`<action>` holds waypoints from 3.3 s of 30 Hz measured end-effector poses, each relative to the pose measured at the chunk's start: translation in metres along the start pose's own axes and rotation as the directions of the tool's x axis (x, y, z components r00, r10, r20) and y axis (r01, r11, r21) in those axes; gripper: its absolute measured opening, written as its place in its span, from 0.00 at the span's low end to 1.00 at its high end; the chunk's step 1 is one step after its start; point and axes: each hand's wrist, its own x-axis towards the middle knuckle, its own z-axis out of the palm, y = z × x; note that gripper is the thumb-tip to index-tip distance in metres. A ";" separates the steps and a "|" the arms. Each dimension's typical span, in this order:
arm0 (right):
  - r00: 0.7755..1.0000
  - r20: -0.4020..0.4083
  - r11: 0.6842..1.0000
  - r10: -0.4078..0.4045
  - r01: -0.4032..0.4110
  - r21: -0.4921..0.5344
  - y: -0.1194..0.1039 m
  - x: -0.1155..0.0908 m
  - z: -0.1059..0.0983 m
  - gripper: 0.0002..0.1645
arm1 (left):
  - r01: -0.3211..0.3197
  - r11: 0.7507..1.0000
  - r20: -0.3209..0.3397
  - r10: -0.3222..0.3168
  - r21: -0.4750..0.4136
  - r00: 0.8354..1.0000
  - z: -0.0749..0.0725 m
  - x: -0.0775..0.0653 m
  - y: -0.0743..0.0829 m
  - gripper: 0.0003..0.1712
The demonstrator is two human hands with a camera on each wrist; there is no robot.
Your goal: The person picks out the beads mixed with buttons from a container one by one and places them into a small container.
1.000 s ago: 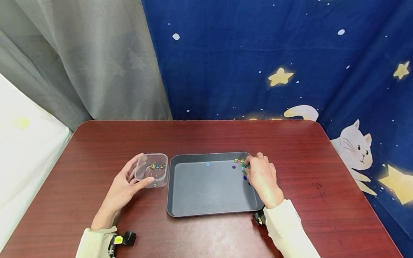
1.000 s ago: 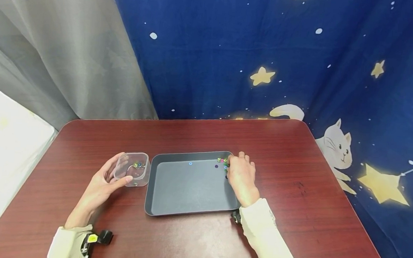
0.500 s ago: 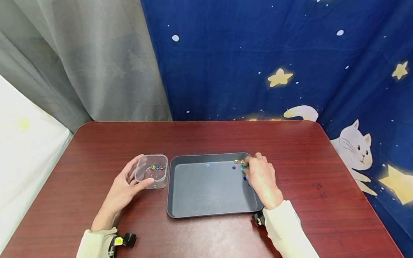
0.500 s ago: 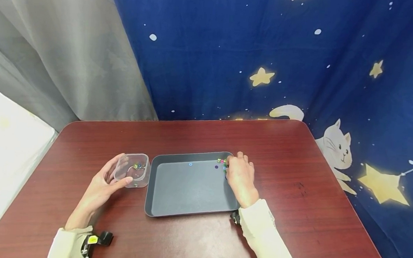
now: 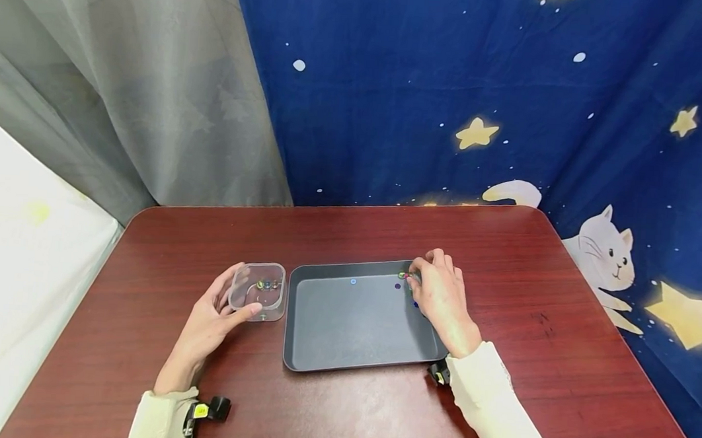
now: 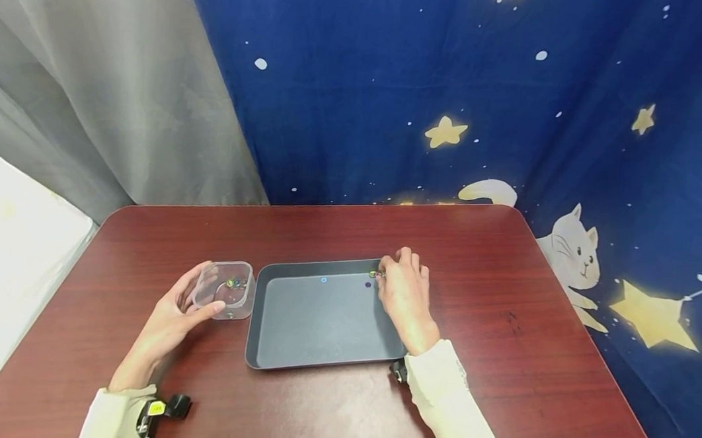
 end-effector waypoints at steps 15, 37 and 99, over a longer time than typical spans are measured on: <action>0.996 -0.053 0.993 -0.076 0.081 0.091 -0.011 0.004 -0.003 0.08 | 0.002 1.000 0.001 -0.002 0.001 1.000 0.000 0.001 -0.001 0.50; 0.985 -0.126 0.958 -0.118 0.147 0.245 -0.029 0.008 -0.002 0.07 | 0.015 1.000 -0.001 -0.015 0.005 1.000 -0.002 0.000 -0.002 0.50; 0.956 -0.122 0.893 -0.266 0.292 0.341 -0.069 0.007 0.013 0.07 | 0.011 1.000 -0.004 -0.011 -0.010 1.000 0.000 0.001 -0.002 0.50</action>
